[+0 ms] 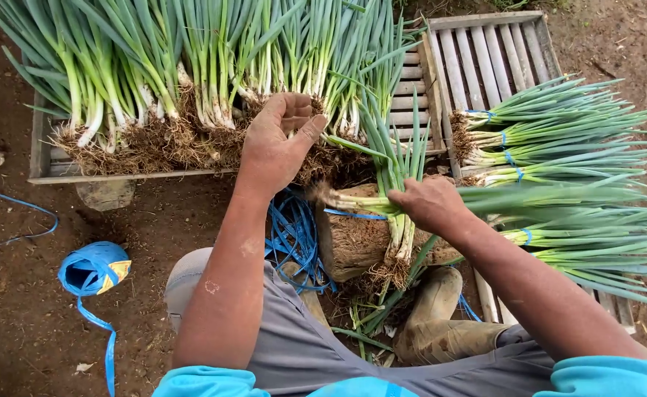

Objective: The person sits on the ground and bundles green onions using blue plastic ties. They gather onions from a wooden crate, align the roots, wrap the tie around the bundle, and secure it before placing the finished bundle on a wooden pallet.

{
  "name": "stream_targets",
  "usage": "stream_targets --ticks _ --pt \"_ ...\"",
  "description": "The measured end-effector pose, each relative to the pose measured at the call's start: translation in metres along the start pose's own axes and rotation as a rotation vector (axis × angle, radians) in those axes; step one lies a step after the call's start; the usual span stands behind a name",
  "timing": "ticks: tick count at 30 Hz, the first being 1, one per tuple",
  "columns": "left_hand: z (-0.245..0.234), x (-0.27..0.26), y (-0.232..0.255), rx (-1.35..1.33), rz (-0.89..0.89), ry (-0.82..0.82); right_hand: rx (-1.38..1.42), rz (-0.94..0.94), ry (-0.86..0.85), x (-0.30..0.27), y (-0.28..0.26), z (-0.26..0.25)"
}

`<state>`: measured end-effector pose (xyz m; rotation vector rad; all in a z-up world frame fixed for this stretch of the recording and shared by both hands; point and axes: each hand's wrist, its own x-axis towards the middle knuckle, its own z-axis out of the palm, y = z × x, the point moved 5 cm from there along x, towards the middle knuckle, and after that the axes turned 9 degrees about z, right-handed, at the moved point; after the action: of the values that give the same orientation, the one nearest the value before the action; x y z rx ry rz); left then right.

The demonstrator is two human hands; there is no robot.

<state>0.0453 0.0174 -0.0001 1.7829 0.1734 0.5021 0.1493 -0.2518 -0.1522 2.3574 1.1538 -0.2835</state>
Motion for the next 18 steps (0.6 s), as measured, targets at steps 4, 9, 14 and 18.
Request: stream_targets --ticks 4,9,14,18 --pt "0.003 0.001 -0.002 -0.004 -0.007 -0.006 0.125 0.037 0.346 -0.007 0.004 -0.026" --pt "0.002 0.001 0.0 0.022 -0.025 -0.035 -0.047 -0.037 -0.026 0.006 -0.001 0.013" --pt "0.006 -0.001 0.001 0.014 -0.041 -0.068 0.174 0.003 0.163 -0.011 -0.005 -0.032" --pt "0.013 0.0 0.0 0.023 -0.041 -0.106 -0.077 -0.041 -0.056 0.002 -0.004 0.014"
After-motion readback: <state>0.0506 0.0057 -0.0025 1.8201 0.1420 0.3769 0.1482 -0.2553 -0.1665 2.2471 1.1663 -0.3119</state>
